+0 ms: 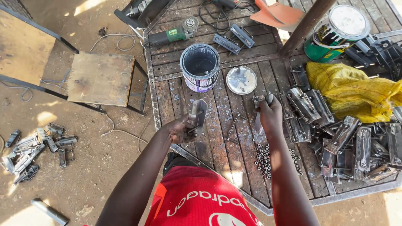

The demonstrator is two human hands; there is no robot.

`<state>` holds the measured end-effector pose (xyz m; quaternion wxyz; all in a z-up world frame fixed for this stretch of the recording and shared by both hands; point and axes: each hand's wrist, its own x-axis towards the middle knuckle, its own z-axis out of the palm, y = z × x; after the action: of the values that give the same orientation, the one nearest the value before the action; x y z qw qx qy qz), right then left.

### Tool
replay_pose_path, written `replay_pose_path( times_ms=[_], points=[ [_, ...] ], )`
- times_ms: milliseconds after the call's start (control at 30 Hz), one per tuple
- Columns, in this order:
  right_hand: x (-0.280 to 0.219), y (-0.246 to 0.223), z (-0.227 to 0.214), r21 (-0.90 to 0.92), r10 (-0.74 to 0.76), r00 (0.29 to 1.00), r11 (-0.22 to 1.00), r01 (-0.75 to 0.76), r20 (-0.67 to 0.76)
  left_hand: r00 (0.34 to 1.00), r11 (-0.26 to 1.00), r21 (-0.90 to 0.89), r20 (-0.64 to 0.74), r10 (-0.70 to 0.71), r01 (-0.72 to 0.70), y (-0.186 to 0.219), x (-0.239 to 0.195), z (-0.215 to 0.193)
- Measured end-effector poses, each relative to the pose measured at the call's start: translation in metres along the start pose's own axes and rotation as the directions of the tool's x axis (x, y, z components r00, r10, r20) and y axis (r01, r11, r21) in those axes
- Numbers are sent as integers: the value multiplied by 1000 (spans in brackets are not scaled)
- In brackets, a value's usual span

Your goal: Dipping metal components into a container of black paint and using a metal plate to scrape off excess paint.

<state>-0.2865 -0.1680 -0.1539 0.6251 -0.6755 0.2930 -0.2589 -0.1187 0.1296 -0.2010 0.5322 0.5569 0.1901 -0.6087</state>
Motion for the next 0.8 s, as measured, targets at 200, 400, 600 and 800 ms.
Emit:
replay_pose_path(
  times_ms=[200, 400, 600, 800],
  points=[
    [-8, 6, 16, -166, 120, 992, 979, -114, 28, 999, 989, -142, 31, -35, 39, -42, 46, -33],
    [-3, 125, 15, -654, 446, 895, 675, -342, -8, 994, 941, -337, 112, 6, 32, -67, 46, -28],
    [-23, 200, 26, -864, 602, 798, 414, -285, 25, 958, 918, -398, 264, 114, 0, -72, 20, 4],
    [-36, 186, 46, -880, 683, 729, 375, -290, 51, 928, 896, -444, 344, 142, 27, -92, 27, 12]
  ],
)
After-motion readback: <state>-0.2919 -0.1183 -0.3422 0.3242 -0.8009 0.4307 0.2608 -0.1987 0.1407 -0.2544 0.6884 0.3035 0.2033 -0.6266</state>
